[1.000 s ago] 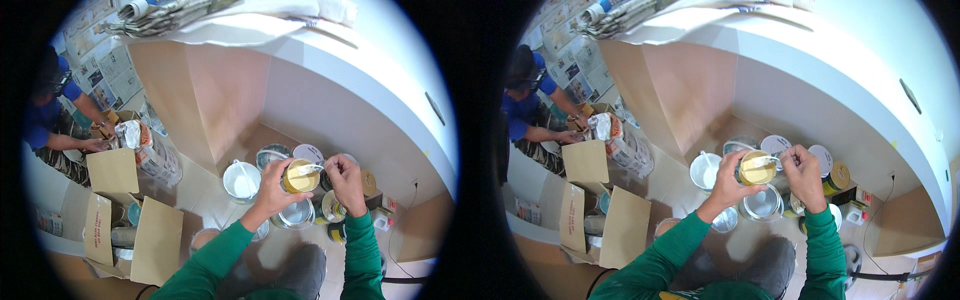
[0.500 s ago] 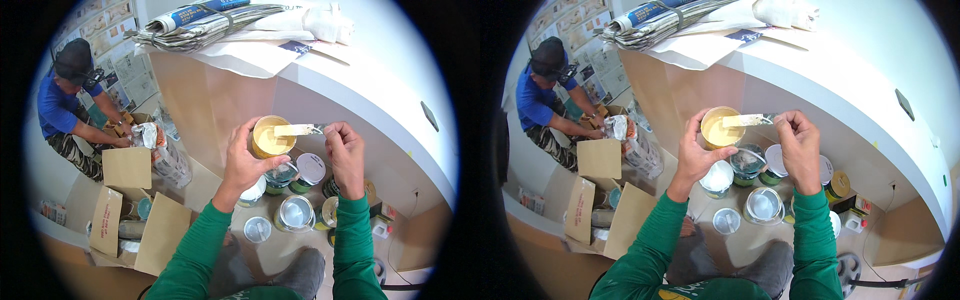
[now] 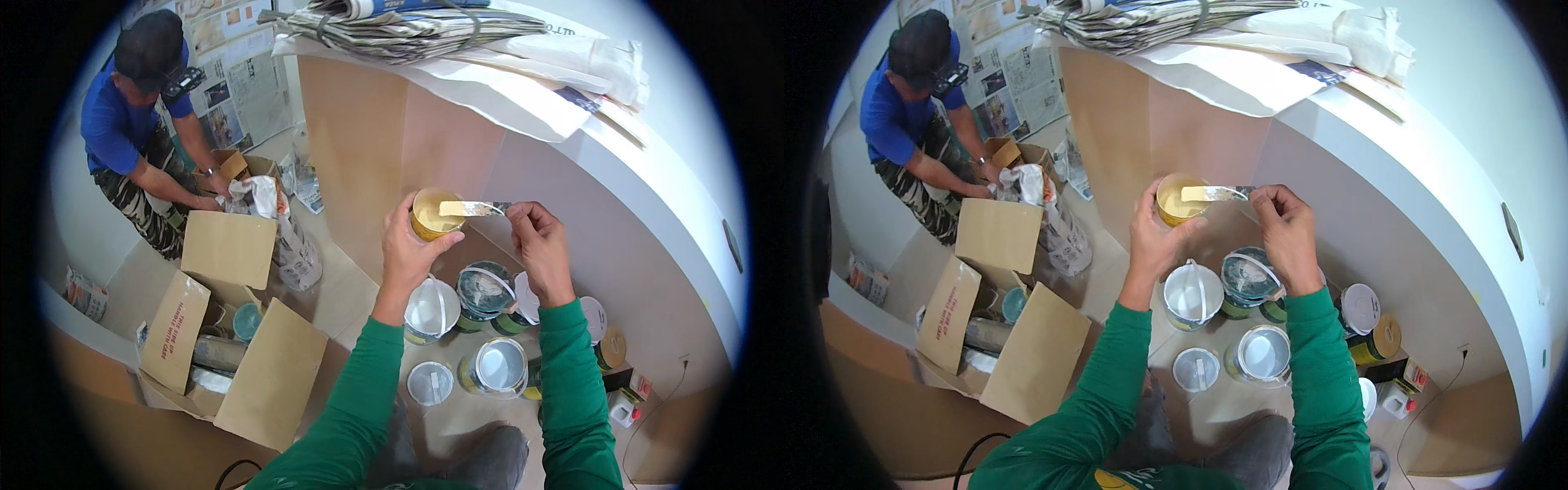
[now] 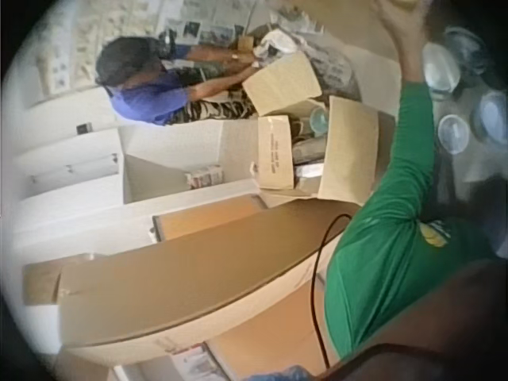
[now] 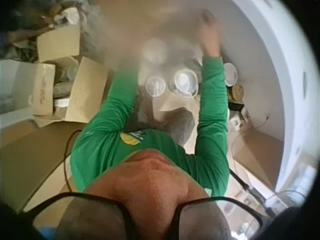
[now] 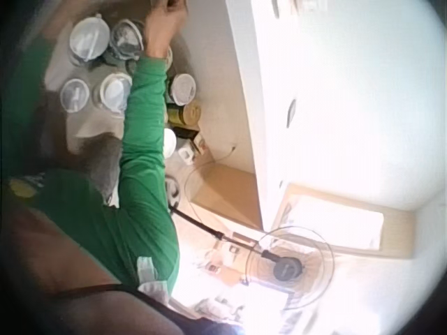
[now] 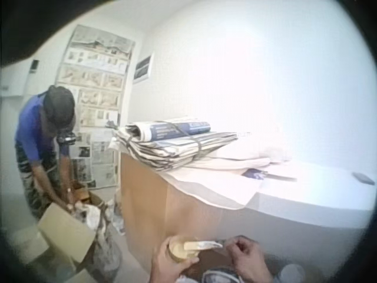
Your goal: The person sits on the floor and uses a plastic spatula to mix yellow paint in a small can. They then transfer some of the mixed paint into a larger can and continue stirring.
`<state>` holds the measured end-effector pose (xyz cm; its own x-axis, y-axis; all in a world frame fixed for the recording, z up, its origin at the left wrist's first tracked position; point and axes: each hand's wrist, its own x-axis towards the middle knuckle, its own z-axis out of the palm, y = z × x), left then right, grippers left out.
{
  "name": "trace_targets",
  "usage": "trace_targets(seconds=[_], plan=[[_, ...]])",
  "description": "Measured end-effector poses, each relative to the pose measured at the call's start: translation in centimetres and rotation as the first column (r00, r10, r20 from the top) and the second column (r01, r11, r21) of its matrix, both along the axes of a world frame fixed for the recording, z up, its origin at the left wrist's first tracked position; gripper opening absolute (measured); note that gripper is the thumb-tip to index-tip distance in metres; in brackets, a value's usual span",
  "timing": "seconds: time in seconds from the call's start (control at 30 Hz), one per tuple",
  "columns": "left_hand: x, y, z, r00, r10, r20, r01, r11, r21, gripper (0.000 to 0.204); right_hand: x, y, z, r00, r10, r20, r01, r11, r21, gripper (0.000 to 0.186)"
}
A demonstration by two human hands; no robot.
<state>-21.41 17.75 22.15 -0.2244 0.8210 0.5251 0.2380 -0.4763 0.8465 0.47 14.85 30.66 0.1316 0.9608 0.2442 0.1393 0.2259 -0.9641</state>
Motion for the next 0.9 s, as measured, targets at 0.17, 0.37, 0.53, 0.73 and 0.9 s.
trace_targets(seconds=[0.17, 0.37, 0.53, 0.73, 0.9], plan=[[-2.1, 1.7, -1.9, 0.994, 0.081, -0.080, -0.085, 0.995, -0.044, 0.095, -2.7, 3.4, -2.4, 0.997, 0.026, -0.075, -0.031, 0.998, -0.056, 0.018], [-2.8, 3.1, -3.7, 0.989, 0.136, -0.060, -0.141, 0.987, -0.082, 0.099, -4.9, 5.3, -4.3, 0.996, 0.051, -0.068, -0.055, 0.997, -0.055, 0.017], [-3.8, 3.6, -4.5, 0.988, 0.129, -0.088, -0.137, 0.986, -0.097, 0.102, -5.5, 5.9, -5.3, 0.997, 0.066, -0.027, -0.068, 0.996, -0.064, 0.018], [-4.0, 4.0, -5.1, 0.992, 0.125, -0.028, -0.127, 0.983, -0.129, 0.107, -5.5, 6.9, -6.3, 0.998, 0.055, -0.004, -0.055, 0.998, -0.039, 0.018], [-4.1, 3.8, -4.8, 0.994, 0.106, -0.025, -0.109, 0.984, -0.138, 0.108, -5.5, 7.1, -6.6, 0.998, 0.056, -0.016, -0.057, 0.998, -0.034, 0.018]])
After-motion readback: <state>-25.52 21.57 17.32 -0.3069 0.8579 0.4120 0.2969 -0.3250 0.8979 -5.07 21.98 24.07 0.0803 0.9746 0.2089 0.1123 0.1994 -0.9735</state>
